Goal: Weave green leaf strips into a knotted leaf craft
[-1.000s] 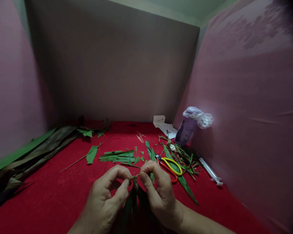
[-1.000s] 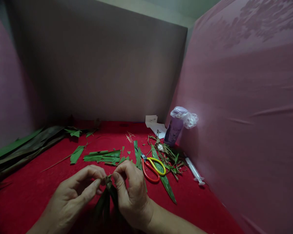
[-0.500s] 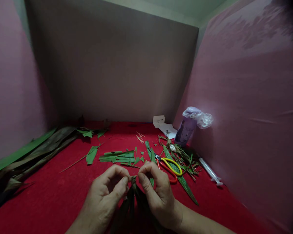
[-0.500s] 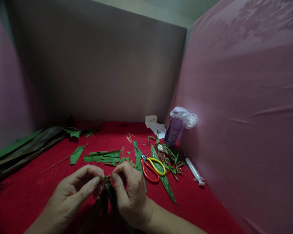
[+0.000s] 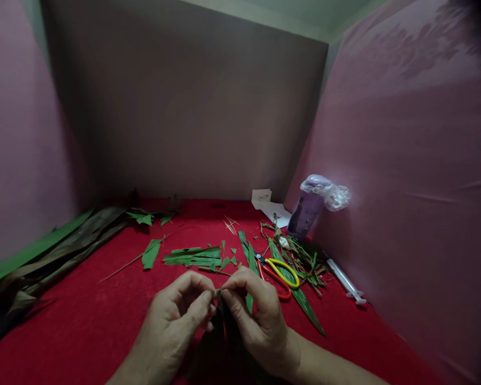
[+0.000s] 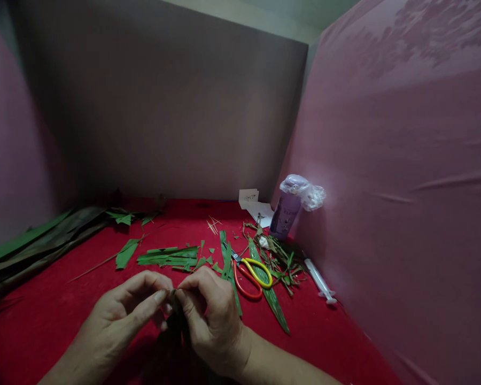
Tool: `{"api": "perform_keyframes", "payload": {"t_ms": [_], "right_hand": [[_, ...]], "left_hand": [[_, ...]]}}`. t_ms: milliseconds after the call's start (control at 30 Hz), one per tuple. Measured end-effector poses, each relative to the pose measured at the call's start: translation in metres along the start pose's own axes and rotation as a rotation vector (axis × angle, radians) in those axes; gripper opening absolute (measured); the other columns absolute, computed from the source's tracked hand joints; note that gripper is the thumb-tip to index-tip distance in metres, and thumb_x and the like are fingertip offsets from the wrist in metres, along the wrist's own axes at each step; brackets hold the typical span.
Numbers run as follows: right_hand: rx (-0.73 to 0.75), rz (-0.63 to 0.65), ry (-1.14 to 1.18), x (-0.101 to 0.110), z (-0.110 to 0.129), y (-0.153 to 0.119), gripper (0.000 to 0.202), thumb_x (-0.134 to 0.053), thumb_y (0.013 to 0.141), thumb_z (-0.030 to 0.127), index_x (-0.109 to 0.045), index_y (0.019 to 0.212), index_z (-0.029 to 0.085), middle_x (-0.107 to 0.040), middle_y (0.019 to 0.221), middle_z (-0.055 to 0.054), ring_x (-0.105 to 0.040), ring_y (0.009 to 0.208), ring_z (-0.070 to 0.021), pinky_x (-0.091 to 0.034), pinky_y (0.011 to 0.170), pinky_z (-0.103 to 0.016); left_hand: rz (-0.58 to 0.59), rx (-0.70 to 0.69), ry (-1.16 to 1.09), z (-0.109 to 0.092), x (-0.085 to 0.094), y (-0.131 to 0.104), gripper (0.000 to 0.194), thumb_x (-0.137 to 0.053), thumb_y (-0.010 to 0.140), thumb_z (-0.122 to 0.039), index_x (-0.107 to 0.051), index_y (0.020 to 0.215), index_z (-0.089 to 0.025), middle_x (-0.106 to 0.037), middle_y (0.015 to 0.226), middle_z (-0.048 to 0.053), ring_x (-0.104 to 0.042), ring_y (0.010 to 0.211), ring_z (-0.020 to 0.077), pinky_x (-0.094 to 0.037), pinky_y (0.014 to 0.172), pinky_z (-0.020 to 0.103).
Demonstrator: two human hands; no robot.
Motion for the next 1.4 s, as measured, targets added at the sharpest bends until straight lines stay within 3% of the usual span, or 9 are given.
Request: {"api": "perform_keyframes", "payload": {"t_ms": [333,567,800,1267,1400], "right_hand": [[-0.033,-0.007,-0.004,0.002,-0.001,0.002,0.013,-0.045,0.089,0.018,-0.053,0.079,0.018,-0.054,0.070,-0.002,-0.050,0.061,-0.0132,-0.038,0.058,-0.026],[-0.040,0.003,-0.017,0.002,-0.003,0.002,0.010,-0.046,0.089,0.018,-0.054,0.081,0.018,-0.054,0.072,-0.002,-0.051,0.063,-0.0133,-0.039,0.059,-0.026],[-0.016,-0.003,-0.024,0.001,0.000,0.000,0.010,-0.047,0.088,0.017,-0.052,0.079,0.019,-0.052,0.069,0.000,-0.048,0.061,-0.0124,-0.039,0.058,-0.025],[-0.011,-0.035,-0.060,0.005,0.003,0.001,0.012,-0.046,0.087,0.017,-0.051,0.076,0.018,-0.053,0.066,-0.001,-0.050,0.057,-0.0126,-0.038,0.055,-0.025],[-0.029,-0.025,-0.074,0.005,0.002,0.000,0.011,-0.047,0.086,0.018,-0.052,0.077,0.018,-0.054,0.067,-0.001,-0.049,0.058,-0.0127,-0.039,0.057,-0.026]], "left_hand": [[0.011,0.011,0.001,0.002,0.002,0.001,0.012,-0.059,0.079,-0.030,-0.060,0.072,-0.019,-0.059,0.063,-0.003,-0.057,0.059,0.0130,-0.049,0.056,0.022],[-0.011,0.034,-0.001,0.002,0.002,0.001,0.016,-0.057,0.082,-0.033,-0.065,0.085,-0.020,-0.064,0.071,0.000,-0.059,0.064,0.0149,-0.049,0.061,0.024],[-0.004,-0.003,0.039,-0.004,0.000,-0.001,0.014,-0.064,0.076,-0.029,-0.066,0.068,-0.018,-0.057,0.061,-0.003,-0.051,0.059,0.0118,-0.043,0.056,0.020],[-0.022,-0.021,0.087,0.000,0.002,-0.004,0.016,-0.060,0.079,-0.032,-0.060,0.069,-0.020,-0.053,0.063,-0.004,-0.049,0.060,0.0123,-0.041,0.056,0.021],[-0.015,-0.091,0.139,-0.007,0.001,-0.005,0.014,-0.057,0.081,-0.029,-0.058,0.070,-0.021,-0.054,0.068,-0.002,-0.052,0.066,0.0144,-0.044,0.062,0.023]]}}
Point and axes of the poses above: each hand's wrist, its own y-axis towards the middle knuckle, its own x-axis out of the back of the hand, z = x × y, the point moved 8 cm from there along y, towards the middle knuckle
